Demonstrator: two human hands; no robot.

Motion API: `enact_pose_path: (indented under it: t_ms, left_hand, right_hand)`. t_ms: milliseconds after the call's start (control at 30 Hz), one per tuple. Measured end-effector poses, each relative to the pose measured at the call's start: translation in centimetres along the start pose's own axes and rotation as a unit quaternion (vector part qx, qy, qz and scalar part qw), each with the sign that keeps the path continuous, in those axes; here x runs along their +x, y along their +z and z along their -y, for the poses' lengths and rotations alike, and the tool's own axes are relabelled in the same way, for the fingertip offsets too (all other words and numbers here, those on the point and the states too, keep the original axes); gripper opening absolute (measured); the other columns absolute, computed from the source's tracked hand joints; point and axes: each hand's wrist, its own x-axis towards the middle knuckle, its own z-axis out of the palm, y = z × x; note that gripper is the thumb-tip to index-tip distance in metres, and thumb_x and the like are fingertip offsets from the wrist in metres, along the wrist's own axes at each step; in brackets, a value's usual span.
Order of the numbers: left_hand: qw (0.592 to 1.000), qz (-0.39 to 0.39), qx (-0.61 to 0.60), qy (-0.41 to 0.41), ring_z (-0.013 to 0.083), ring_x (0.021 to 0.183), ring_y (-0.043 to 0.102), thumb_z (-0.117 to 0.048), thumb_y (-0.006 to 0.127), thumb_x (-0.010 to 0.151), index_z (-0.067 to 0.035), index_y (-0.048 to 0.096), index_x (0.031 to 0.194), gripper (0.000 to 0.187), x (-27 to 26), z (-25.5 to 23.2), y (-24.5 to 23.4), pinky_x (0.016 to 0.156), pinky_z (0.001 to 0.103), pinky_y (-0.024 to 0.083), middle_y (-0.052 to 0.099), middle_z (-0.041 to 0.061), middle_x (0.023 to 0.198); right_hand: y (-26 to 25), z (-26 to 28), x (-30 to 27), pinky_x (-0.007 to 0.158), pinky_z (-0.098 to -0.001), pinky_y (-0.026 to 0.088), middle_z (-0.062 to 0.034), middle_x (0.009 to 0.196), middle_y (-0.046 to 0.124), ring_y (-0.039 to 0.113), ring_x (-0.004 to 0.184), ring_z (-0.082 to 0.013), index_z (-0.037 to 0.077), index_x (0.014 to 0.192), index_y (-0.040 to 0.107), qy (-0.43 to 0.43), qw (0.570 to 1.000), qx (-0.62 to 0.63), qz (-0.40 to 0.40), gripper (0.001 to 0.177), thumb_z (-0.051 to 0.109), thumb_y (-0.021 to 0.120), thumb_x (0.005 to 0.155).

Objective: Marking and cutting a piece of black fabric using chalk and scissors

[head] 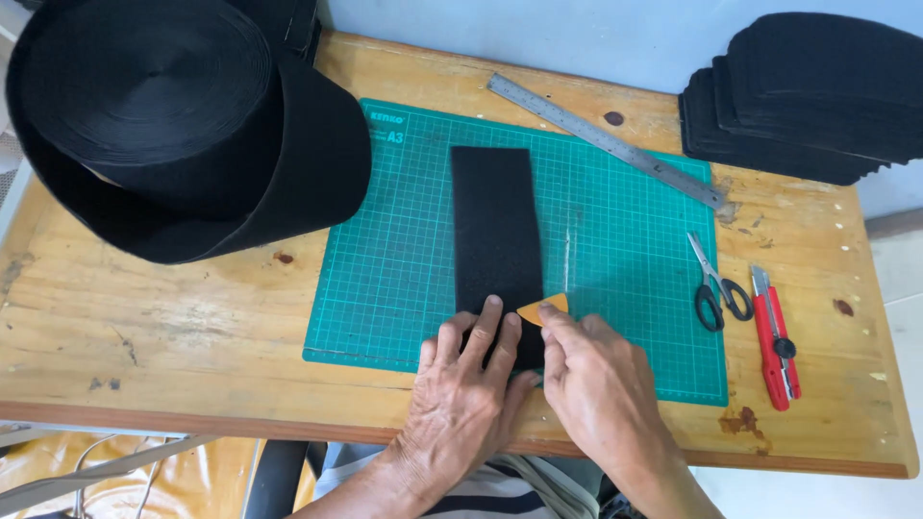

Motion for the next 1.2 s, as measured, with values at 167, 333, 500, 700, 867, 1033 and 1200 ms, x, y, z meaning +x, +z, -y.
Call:
enact_pose_path:
  t_ms: [167,333,500,700,867,1033,1200]
  left_hand:
    - [1.000,-0.010,-0.013,0.002,0.0375,0.106,0.056,-0.040,0.064,0.094,0.001,0.062,0.131,0.055,0.1,0.2,0.4,0.077,0.048,0.047,0.059,0.023,0.139]
    - [1.000,-0.002,-0.020,0.009,0.0376,0.109,0.055,-0.041,0.063,0.096,0.002,0.064,0.128,0.053,0.4,0.5,0.2,0.078,0.048,0.046,0.059,0.023,0.138]
    - [0.999,-0.004,-0.033,0.015,0.0448,0.134,0.050,-0.043,0.057,0.101,0.001,0.062,0.131,0.053,0.7,0.5,-0.8,0.099,0.052,0.045,0.059,0.023,0.140]
    - [0.997,0.012,-0.072,0.035,0.0438,0.140,0.046,-0.038,0.060,0.101,0.005,0.060,0.133,0.054,0.8,0.7,-0.2,0.116,0.055,0.035,0.056,0.025,0.144]
    - [0.996,-0.001,-0.071,0.050,0.0412,0.139,0.050,-0.035,0.061,0.102,0.004,0.062,0.131,0.048,0.8,0.8,0.1,0.116,0.054,0.037,0.057,0.024,0.143]
    - [0.996,-0.010,-0.077,0.048,0.0409,0.137,0.052,-0.034,0.063,0.102,0.004,0.064,0.127,0.046,1.0,0.7,0.1,0.115,0.054,0.038,0.060,0.024,0.139]
    - [0.996,-0.003,-0.079,0.043,0.0401,0.138,0.050,-0.034,0.063,0.101,0.004,0.064,0.130,0.047,0.8,0.8,0.2,0.115,0.053,0.038,0.059,0.022,0.142]
  right_hand:
    - [0.2,0.7,5.2,0.051,-0.0528,0.056,-0.0221,0.085,0.070,0.069,0.062,-0.0411,0.013,0.130,0.071,0.023,1.000,-0.004,0.009,0.036,0.016,0.053,0.098]
    - [0.3,1.1,11.2,0.054,-0.0603,0.052,-0.0260,0.081,0.066,0.066,0.069,-0.0523,0.010,0.121,0.068,0.019,0.999,-0.025,-0.012,0.028,0.015,0.052,0.099]
    - [-1.0,-0.1,12.8,0.068,-0.0565,0.052,-0.0201,0.090,0.076,0.069,0.081,-0.0479,0.013,0.118,0.075,0.008,0.999,0.038,0.006,0.031,0.018,0.052,0.099]
    - [-2.4,0.2,5.3,0.035,-0.0391,0.054,-0.0156,0.078,0.068,0.064,0.047,-0.0280,0.013,0.131,0.066,-0.046,0.998,-0.010,0.041,0.032,0.017,0.055,0.102]
    - [-1.0,0.5,2.7,0.045,-0.0497,0.061,-0.0147,0.087,0.065,0.070,0.055,-0.0372,0.018,0.141,0.059,-0.010,0.994,-0.055,0.090,0.044,0.022,0.057,0.097]
    - [-0.4,1.3,6.0,0.043,-0.0519,0.059,-0.0203,0.082,0.065,0.068,0.053,-0.0399,0.017,0.141,0.062,0.014,0.997,-0.037,0.061,0.042,0.020,0.056,0.099]
    - [2.1,0.5,12.4,0.050,-0.0593,0.053,-0.0236,0.077,0.065,0.067,0.063,-0.0500,0.013,0.123,0.069,0.013,0.999,-0.037,-0.038,0.030,0.015,0.056,0.096]
